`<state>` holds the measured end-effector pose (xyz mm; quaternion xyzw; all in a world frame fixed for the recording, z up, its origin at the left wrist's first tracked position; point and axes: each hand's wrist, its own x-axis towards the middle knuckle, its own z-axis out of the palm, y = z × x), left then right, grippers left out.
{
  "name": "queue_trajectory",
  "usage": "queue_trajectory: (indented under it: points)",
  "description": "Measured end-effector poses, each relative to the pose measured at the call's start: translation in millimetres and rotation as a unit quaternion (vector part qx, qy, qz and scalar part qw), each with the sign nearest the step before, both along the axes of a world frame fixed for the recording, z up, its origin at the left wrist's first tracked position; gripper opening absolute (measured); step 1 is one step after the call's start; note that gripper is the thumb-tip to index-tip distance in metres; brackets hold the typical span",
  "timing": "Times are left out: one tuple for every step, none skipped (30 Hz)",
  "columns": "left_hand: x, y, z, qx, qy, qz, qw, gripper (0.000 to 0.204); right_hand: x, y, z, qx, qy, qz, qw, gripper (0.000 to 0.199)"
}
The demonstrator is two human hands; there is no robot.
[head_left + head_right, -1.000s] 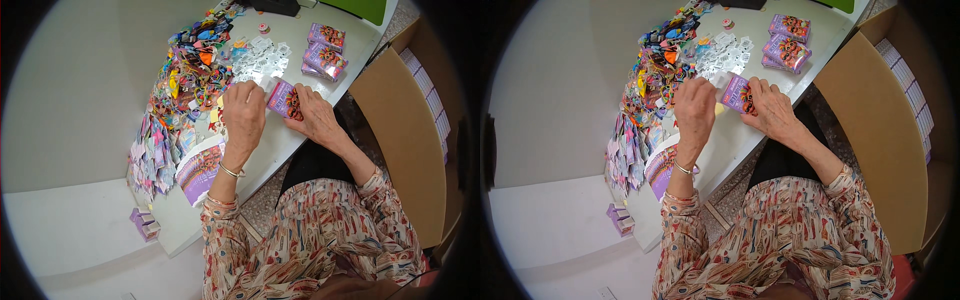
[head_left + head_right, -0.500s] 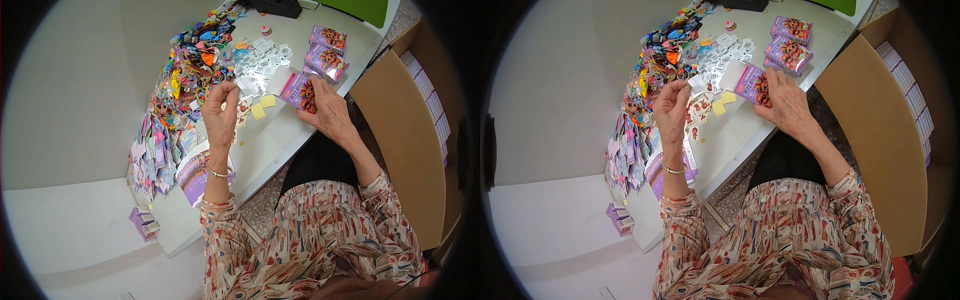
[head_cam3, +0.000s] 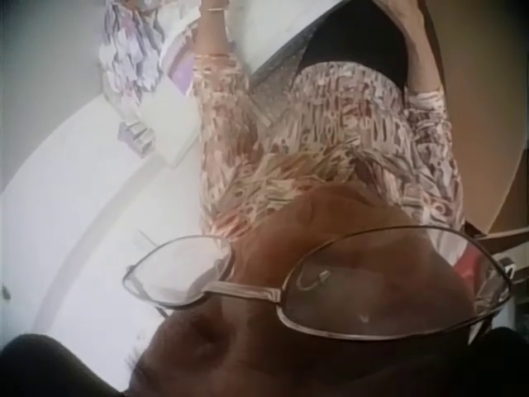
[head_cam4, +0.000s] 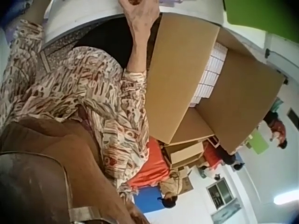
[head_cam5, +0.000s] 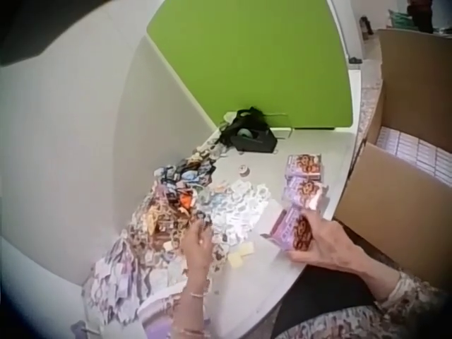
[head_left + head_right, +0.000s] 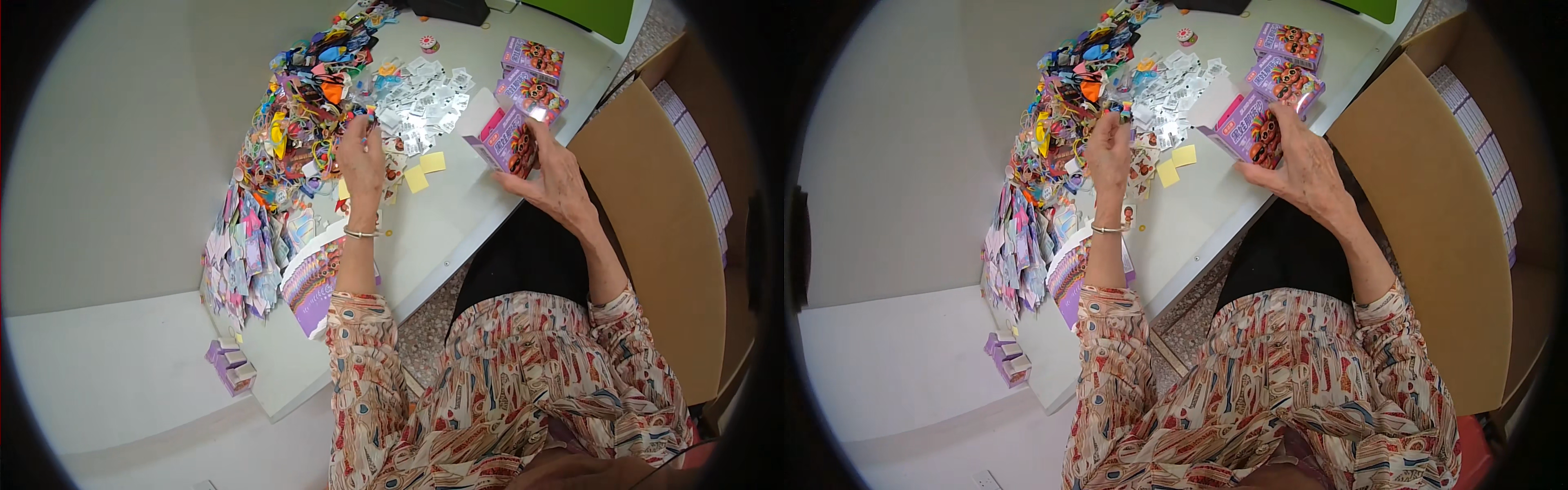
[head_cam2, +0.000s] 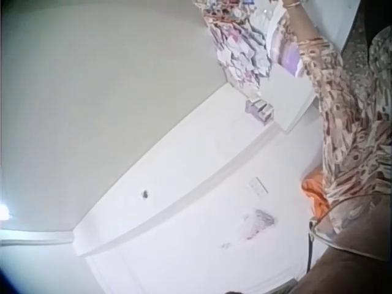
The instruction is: Sorting small toy parts and placing them into purple cardboard boxes.
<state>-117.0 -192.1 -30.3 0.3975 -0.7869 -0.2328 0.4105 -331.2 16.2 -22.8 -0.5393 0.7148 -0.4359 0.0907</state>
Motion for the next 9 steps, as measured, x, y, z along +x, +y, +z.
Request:
queue_trajectory:
  points:
    - [-1,-2,-6,-0.126,-0.067,0.001,0.990,0.015,0,1,-3,0.006,-0.007,0.012,1.000,0.078]
    - [2,1,-13,-0.047,-0.098,-0.030,0.994,0.021,0,1,-5,0.012,-0.013,0.024,1.000,0.079]
    - [1,7,-16,-0.045,-0.098,-0.032,0.994,0.021,-1,2,-7,0.014,-0.014,0.022,1.000,0.079]
    - [-1,13,-19,-0.063,-0.172,-0.041,0.982,0.023,-2,3,-10,0.012,-0.005,0.020,1.000,0.079]
    - [-3,16,-21,-0.080,-0.245,-0.049,0.965,0.025,-2,4,-12,0.010,0.003,0.020,1.000,0.079]
    - [-4,15,-22,-0.011,-0.233,-0.042,0.971,0.029,-2,3,-13,0.009,0.002,0.020,1.000,0.079]
    - [-4,15,-23,-0.011,-0.234,-0.041,0.971,0.029,-1,3,-13,0.007,0.010,0.027,1.000,0.080]
    - [-4,14,-23,-0.008,-0.237,-0.028,0.971,0.029,-1,1,-14,0.005,0.019,0.034,0.999,0.080]
    - [-5,14,-24,-0.003,-0.239,-0.016,0.971,0.030,-1,2,-14,0.006,0.019,0.033,0.999,0.080]
